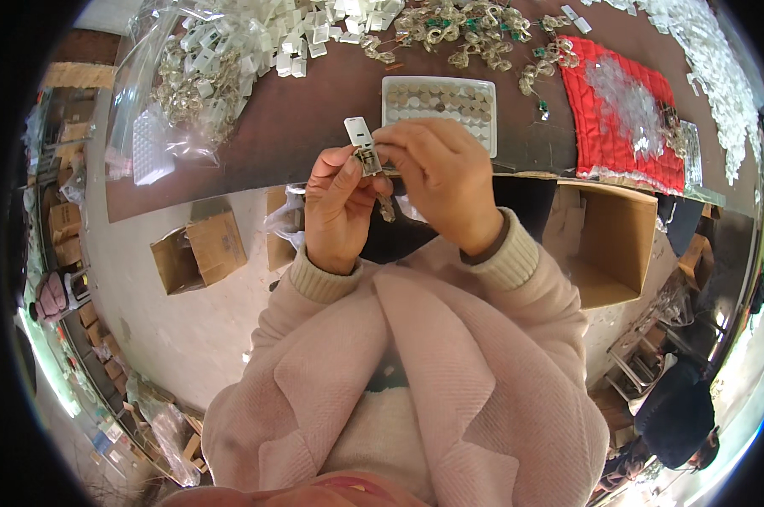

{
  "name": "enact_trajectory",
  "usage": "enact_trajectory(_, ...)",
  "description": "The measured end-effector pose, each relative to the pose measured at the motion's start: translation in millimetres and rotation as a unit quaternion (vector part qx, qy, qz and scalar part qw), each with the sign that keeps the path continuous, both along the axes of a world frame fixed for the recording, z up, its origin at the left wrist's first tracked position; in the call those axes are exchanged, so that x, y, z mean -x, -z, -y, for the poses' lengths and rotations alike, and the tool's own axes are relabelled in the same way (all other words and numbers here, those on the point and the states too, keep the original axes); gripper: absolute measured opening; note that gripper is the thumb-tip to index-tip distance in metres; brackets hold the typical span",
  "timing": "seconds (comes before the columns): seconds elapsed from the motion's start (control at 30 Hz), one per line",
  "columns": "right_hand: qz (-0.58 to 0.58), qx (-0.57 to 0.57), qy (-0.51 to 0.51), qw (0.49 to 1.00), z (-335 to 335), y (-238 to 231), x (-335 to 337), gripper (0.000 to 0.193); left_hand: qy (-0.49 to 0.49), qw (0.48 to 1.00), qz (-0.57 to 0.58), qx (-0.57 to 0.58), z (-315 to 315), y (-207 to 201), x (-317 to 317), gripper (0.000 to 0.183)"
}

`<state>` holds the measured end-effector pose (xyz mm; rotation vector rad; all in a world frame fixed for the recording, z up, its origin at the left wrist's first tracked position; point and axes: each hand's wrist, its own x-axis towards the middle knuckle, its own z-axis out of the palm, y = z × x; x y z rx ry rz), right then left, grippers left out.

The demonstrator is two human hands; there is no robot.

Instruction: The person repeatedly picks small white plastic housings and metallic components from a cluttered table, inserts the metal parts into the housings, and places the assembled units into a white tray. The person handles items one at a time and occasionally shifts piles of parts to access more components.

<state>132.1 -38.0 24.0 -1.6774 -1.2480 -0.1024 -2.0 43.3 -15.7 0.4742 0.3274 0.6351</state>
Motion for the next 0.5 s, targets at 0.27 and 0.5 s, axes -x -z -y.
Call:
enact_trajectory(0.27,-0.053,0.016,-0.065,0.996,17.1,-10.6,7.6,0.018,0.041,0.998,0.023,0.029,7.6,-4.8,8.1,0.009)
enact_trajectory(0.5,-0.011,-0.023,-0.087,0.996,34.9,-12.6,17.3,0.027,0.009,1.0,0.009,0.025,18.7,-10.5,6.4,0.009)
